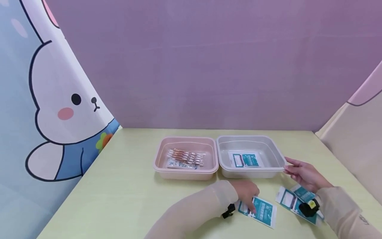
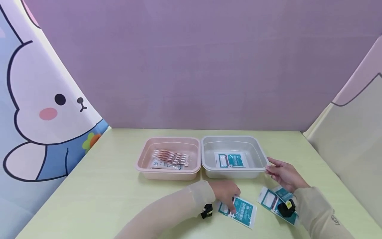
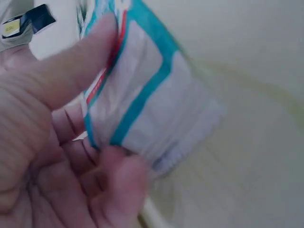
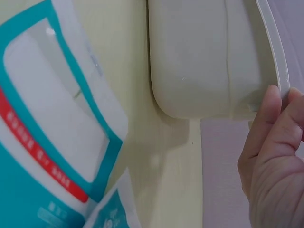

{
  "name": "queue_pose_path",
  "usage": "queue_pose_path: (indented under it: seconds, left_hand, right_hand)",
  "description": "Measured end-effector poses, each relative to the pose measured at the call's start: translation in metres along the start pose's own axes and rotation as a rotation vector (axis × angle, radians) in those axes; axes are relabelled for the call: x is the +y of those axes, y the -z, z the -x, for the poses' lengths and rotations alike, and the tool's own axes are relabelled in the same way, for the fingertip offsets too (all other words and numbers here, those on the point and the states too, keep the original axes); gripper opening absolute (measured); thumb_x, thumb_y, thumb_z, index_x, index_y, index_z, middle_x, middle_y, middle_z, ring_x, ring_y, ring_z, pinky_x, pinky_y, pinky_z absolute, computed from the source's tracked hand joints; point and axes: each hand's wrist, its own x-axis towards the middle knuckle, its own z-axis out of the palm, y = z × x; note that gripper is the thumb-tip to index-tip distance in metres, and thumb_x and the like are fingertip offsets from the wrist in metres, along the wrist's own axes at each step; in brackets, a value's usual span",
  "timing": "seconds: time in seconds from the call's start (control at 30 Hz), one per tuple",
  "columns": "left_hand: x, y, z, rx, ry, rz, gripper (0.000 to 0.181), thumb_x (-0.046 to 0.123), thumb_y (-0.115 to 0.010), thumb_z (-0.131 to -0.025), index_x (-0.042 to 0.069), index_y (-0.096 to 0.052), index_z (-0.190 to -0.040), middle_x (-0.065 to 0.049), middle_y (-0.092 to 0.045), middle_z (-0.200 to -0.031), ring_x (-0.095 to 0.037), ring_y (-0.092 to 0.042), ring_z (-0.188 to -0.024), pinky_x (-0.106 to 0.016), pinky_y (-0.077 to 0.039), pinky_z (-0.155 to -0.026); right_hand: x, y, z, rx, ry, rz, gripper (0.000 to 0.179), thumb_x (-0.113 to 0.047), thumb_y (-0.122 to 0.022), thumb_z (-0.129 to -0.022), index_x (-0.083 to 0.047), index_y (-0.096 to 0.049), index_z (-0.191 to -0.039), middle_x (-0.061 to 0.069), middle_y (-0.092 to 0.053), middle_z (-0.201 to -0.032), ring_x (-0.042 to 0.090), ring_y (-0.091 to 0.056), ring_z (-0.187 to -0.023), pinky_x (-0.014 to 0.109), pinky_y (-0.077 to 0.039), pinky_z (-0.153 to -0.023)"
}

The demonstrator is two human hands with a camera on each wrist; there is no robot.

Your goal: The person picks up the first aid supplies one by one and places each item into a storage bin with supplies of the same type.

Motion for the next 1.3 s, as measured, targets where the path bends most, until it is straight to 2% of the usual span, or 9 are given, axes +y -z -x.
queue_pose_path:
  seconds: [0.13,0.23,0.33,0.47,0.67,0.83,1.07,1.2,1.3]
  left_hand:
    - [-0.005,0.004,0.011,-0.032,0.006,0.105,0.005,0.023,-0.07,-0.089,0.024,-0.066,-0.091,0.013,-0.058,-0.079,-0.003,-0.053,-0.066,-0.018,-0.042,-0.056]
    - [-0.008,0.009,0.018,-0.034,0.011,0.127,0.013,0.012,-0.065,-0.091,0.025,-0.069,-0.095,0.012,-0.059,-0.083,-0.004,-0.054,-0.068,-0.019,-0.044,-0.056]
    - [-0.011,0.015,0.022,-0.004,0.009,0.11,0.012,0.015,-0.068,-0.09,0.025,-0.071,-0.094,0.013,-0.061,-0.084,-0.003,-0.054,-0.071,-0.017,-0.045,-0.062]
    - [-0.021,0.023,0.027,0.032,-0.076,0.032,0.004,0.022,-0.067,-0.091,0.026,-0.069,-0.091,0.017,-0.061,-0.087,-0.001,-0.051,-0.075,-0.014,-0.04,-0.067]
    - [-0.04,0.038,0.04,-0.046,-0.204,0.17,0.008,0.018,-0.059,-0.096,0.016,-0.067,-0.097,0.011,-0.062,-0.085,-0.005,-0.057,-0.059,-0.017,-0.046,-0.058]
    - [-0.051,0.052,0.048,-0.055,-0.181,0.248,0.013,0.018,-0.06,-0.096,0.016,-0.07,-0.103,0.011,-0.064,-0.086,-0.012,-0.055,-0.05,-0.017,-0.041,-0.049]
    - [-0.065,0.066,0.051,0.052,-0.118,0.416,0.012,0.019,-0.065,-0.092,0.015,-0.074,-0.099,0.01,-0.064,-0.096,-0.012,-0.051,-0.046,-0.018,-0.036,-0.044]
    - [-0.075,0.072,0.049,0.082,-0.115,0.573,0.017,0.019,-0.065,-0.092,0.012,-0.074,-0.105,0.01,-0.063,-0.098,-0.011,-0.046,-0.045,-0.021,-0.034,-0.044]
    - [-0.084,0.078,0.049,0.109,-0.115,0.625,0.023,0.019,-0.065,-0.092,0.01,-0.071,-0.112,0.008,-0.065,-0.092,-0.011,-0.043,-0.044,-0.022,-0.034,-0.043]
  right_hand:
    - [0.0,0.0,-0.001,-0.017,0.015,-0.023,0.035,-0.007,-0.055,-0.097,-0.037,-0.072,-0.09,0.0,-0.068,-0.088,0.012,-0.062,-0.076,0.017,-0.046,-0.064]
    - [0.0,0.0,-0.001,-0.025,0.012,-0.056,0.036,-0.006,-0.056,-0.097,-0.037,-0.072,-0.09,0.001,-0.068,-0.088,0.011,-0.063,-0.075,0.016,-0.046,-0.063]
    - [0.001,0.0,-0.001,-0.021,0.012,-0.093,0.036,-0.006,-0.055,-0.097,-0.036,-0.073,-0.089,0.001,-0.068,-0.086,0.011,-0.063,-0.074,0.016,-0.046,-0.061]
    - [0.001,-0.001,-0.001,-0.026,0.021,-0.127,0.036,-0.005,-0.055,-0.097,-0.035,-0.074,-0.09,0.001,-0.068,-0.085,0.01,-0.063,-0.073,0.016,-0.045,-0.06]
    - [0.001,-0.003,-0.002,-0.027,0.015,-0.132,0.035,-0.006,-0.055,-0.097,-0.034,-0.074,-0.091,0.001,-0.068,-0.086,0.011,-0.064,-0.074,0.016,-0.046,-0.06]
    - [0.001,-0.004,-0.003,0.001,-0.001,-0.115,0.033,-0.009,-0.057,-0.096,-0.037,-0.074,-0.09,-0.001,-0.068,-0.086,0.01,-0.063,-0.074,0.015,-0.046,-0.062]
    - [0.005,-0.005,0.0,-0.001,-0.005,-0.109,0.034,-0.01,-0.057,-0.096,-0.039,-0.073,-0.089,-0.002,-0.066,-0.088,0.01,-0.062,-0.076,0.016,-0.046,-0.064]
    - [0.009,-0.002,0.003,-0.015,0.003,-0.124,0.036,-0.008,-0.055,-0.097,-0.037,-0.074,-0.09,-0.002,-0.067,-0.087,0.01,-0.062,-0.075,0.015,-0.045,-0.062]
    - [0.008,-0.001,0.001,-0.031,0.004,-0.145,0.035,-0.008,-0.054,-0.097,-0.036,-0.074,-0.091,0.0,-0.067,-0.087,0.01,-0.062,-0.075,0.015,-0.045,-0.061]
